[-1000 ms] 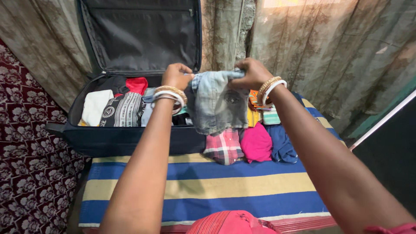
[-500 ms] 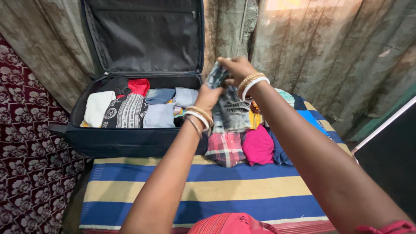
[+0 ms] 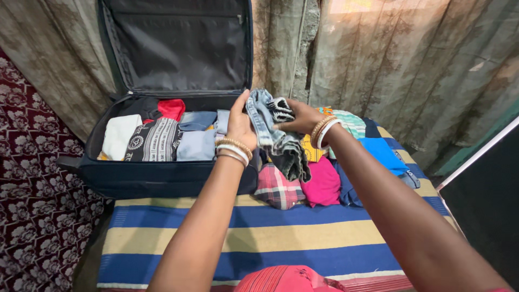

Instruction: The person picks up several garments from a bed and places them into an open suitcase, then picks up a grey top, shakes it, rolls it, and sets it on the bed.

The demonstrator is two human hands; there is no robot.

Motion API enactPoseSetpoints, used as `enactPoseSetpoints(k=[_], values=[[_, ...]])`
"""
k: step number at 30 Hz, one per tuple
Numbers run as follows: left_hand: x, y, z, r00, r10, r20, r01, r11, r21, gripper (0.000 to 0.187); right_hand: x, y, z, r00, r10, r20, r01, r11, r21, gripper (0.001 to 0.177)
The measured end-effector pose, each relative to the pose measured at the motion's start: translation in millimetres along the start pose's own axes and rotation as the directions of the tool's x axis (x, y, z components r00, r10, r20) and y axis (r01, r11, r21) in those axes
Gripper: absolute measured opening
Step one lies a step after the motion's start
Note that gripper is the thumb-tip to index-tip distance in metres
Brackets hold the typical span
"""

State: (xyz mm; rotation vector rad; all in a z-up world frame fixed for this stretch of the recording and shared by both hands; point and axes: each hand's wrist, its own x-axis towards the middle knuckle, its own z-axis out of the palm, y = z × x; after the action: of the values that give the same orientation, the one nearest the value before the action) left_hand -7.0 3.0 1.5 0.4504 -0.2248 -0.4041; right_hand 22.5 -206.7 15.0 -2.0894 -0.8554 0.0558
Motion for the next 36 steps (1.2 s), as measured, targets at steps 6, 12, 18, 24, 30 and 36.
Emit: enactPoseSetpoints(k=[6,12,18,24,30,36], values=[[-9.7,-35.3,0.9,0.997,0.06,0.043,-0.058,0.997,-0.048,0.034,24.2,78.1,16.5,0.817,0.316,-0.482,-0.373,0.927,-0.025,0.041],[6.3,-60.9,-15.8,0.956,0.27,0.118,-0.293,0.833,0.469,0.043,41.9,109.2,27.4,0.775,0.252,-0.579,-0.315,0.949,-0.009,0.047],[35.8,-41.6,-52.6,0.89,0.348,-0.293,-0.212,0.887,0.411,0.036,36.2,98.3,21.8,0.841,0.268,-0.469,-0.359,0.926,-0.115,0.06],[33.3,-7.6,-74.5,0.792,0.329,-0.513,-0.069,0.885,0.461,0.058,7.5,54.3,-20.6,0.789,0.363,-0.495,-0.451,0.89,-0.064,0.062],[44.7,-39.5,-41.1,0.902,0.237,-0.361,-0.091,0.921,0.377,0.057,20.4,3.5,17.0,0.858,0.251,-0.448,-0.354,0.921,-0.162,0.054],[31.9,-32.3,-30.9,0.935,0.258,-0.243,-0.203,0.952,0.229,0.041,15.2,0.4,70.6,0.877,-0.425,-0.223,0.378,0.898,-0.226,0.061]])
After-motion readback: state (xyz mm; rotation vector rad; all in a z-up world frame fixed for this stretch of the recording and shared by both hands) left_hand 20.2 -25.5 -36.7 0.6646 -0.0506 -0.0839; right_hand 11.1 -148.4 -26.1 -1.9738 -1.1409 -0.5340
